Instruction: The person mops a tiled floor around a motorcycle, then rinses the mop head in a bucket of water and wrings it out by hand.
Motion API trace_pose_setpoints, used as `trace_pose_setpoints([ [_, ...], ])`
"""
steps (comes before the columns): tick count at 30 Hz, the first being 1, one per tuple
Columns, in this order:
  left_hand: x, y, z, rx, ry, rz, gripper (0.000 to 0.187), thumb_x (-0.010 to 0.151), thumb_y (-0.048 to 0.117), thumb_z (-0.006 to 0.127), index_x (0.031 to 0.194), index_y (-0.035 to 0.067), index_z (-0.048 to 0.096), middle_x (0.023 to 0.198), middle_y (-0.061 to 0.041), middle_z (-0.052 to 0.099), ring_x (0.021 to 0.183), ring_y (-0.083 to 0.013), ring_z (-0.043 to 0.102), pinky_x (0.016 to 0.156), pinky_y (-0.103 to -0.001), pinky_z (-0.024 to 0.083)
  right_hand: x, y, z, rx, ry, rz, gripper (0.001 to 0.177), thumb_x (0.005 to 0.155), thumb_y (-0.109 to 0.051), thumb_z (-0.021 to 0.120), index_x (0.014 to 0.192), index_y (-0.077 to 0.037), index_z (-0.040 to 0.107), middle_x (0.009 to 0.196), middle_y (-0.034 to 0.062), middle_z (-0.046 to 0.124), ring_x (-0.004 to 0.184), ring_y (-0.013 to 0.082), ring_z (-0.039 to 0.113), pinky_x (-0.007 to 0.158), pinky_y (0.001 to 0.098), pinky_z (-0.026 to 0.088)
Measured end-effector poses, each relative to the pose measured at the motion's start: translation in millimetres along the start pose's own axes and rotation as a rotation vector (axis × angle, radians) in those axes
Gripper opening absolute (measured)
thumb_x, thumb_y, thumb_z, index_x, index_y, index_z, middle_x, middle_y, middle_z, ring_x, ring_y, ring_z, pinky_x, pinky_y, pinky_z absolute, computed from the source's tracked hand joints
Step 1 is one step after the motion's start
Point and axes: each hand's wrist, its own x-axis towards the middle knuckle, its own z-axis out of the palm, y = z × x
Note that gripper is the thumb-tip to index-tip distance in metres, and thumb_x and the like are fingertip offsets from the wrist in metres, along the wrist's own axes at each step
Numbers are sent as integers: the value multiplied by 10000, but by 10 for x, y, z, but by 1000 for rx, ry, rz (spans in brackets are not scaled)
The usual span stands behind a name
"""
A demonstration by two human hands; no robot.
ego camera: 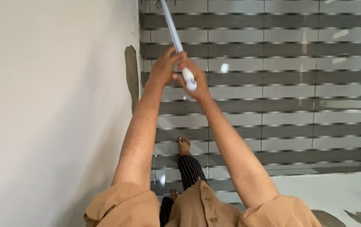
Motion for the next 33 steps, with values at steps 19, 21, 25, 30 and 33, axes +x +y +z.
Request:
trace_pose_setpoints([
  [19, -4016, 1193, 1613, -296, 163, 273, 399, 629, 76, 857, 964, 194, 674, 1318, -104, 560, 1210, -396, 572, 960, -512, 478, -4063, -3658, -565, 15, 230, 52, 201, 986, -120, 704, 870, -39, 561, 819, 73, 614, 861, 220, 639, 1123, 484, 502],
  [21, -4259, 1327, 1791, -297, 242, 204, 253, 721, 69, 784, 927, 167, 674, 1293, -103, 593, 1218, -376, 585, 921, -524, 476, -4295, -3978, -600, 87, 293, -17, 175, 1014, -96, 637, 857, -35, 588, 845, 105, 620, 834, 200, 624, 1086, 496, 521],
  [25, -4498, 1804, 2036, -302, 333, 318, 179, 769, 176, 807, 841, 132, 648, 1083, -80, 632, 1151, -380, 565, 1061, -522, 475, -4533, -4385, -958, 59, 348, 43, 152, 1022, -57, 604, 879, -29, 561, 788, 75, 622, 838, 198, 651, 1043, 475, 541],
  [30, -4365, 2268, 2035, -423, 194, 241, 97, 914, 190, 710, 907, 114, 650, 1130, -93, 638, 1167, -379, 551, 975, -480, 485, -4536, -4383, -1256, 46, 403, 108, 149, 1027, 0, 586, 890, -37, 542, 826, 89, 638, 834, 204, 628, 1024, 464, 543],
  [33, -4004, 2192, 2053, -362, 139, 260, 98, 861, 152, 718, 893, 97, 642, 1130, -108, 632, 1212, -391, 527, 969, -483, 476, -4375, -4057, -1219, 13, 397, 42, 124, 998, -9, 622, 892, -27, 561, 844, 92, 640, 840, 220, 649, 1048, 483, 543],
])
